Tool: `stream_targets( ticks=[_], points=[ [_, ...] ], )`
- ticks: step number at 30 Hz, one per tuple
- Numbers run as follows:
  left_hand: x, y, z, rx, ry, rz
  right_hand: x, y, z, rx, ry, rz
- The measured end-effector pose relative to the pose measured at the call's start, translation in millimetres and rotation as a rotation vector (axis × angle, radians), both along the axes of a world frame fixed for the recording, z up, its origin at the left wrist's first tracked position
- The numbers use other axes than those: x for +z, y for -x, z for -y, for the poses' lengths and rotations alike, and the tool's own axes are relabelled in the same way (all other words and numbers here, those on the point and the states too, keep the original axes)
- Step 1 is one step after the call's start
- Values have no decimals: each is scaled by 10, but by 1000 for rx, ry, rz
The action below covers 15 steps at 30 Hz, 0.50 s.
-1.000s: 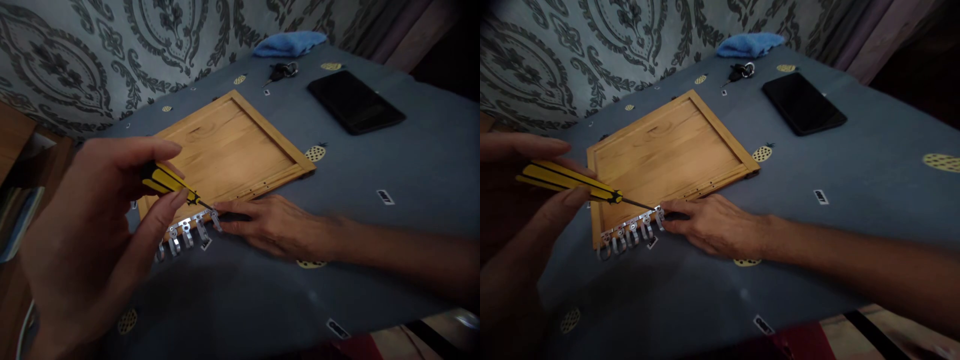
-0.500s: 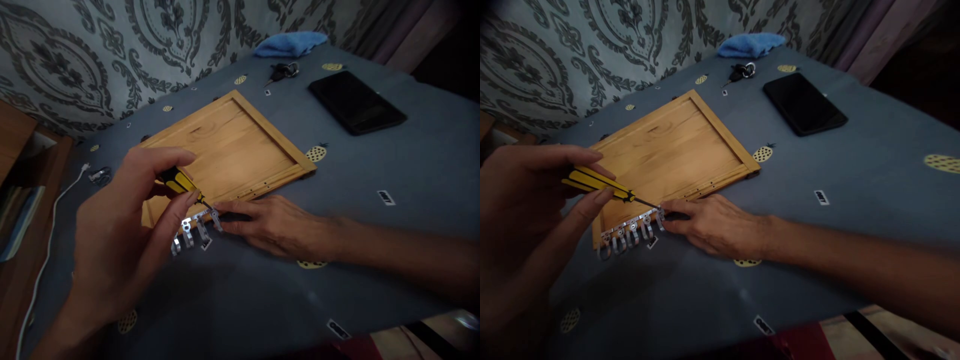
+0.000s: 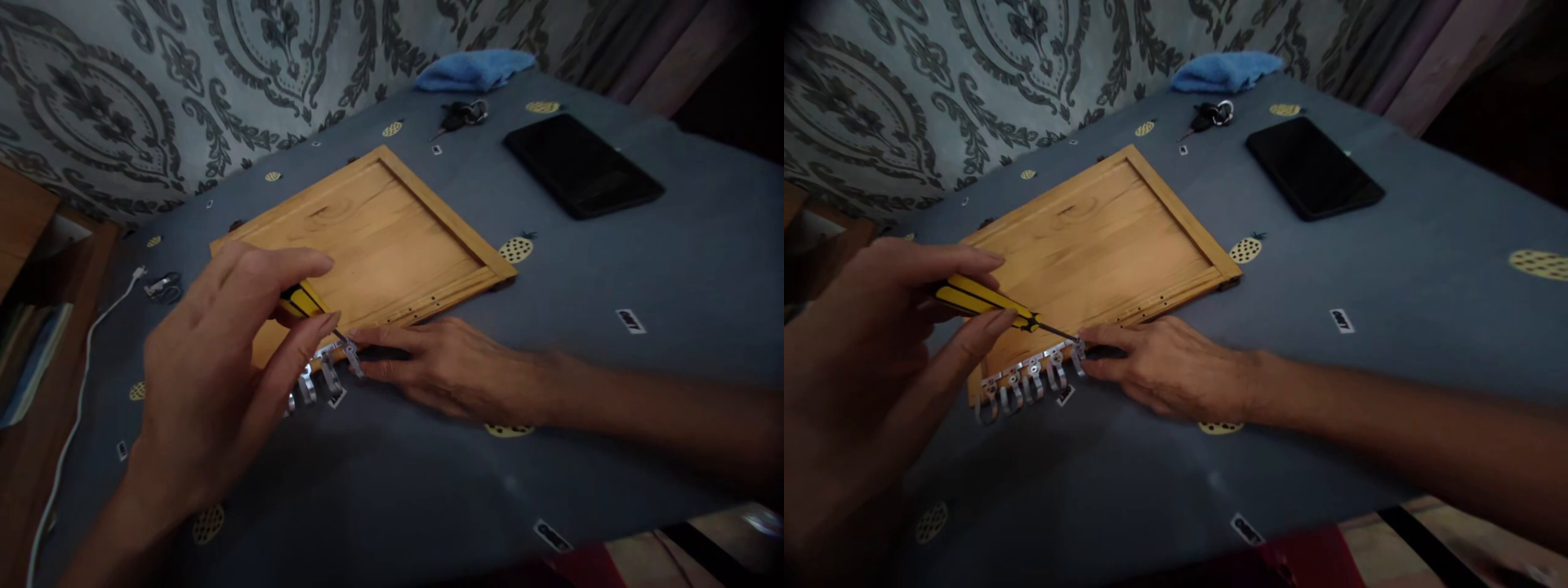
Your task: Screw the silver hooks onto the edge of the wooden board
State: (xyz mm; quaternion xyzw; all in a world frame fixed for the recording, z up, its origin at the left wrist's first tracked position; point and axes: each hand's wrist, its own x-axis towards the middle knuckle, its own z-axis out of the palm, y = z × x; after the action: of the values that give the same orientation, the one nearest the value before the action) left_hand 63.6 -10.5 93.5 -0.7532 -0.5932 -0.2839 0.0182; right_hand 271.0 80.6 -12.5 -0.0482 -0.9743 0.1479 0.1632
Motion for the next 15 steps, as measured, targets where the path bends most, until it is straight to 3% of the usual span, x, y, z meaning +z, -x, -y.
stream_targets(
  ticks=[15],
  points=[
    [21,9,3,-67,64,115,38,0,6,19,31,10]
  ],
)
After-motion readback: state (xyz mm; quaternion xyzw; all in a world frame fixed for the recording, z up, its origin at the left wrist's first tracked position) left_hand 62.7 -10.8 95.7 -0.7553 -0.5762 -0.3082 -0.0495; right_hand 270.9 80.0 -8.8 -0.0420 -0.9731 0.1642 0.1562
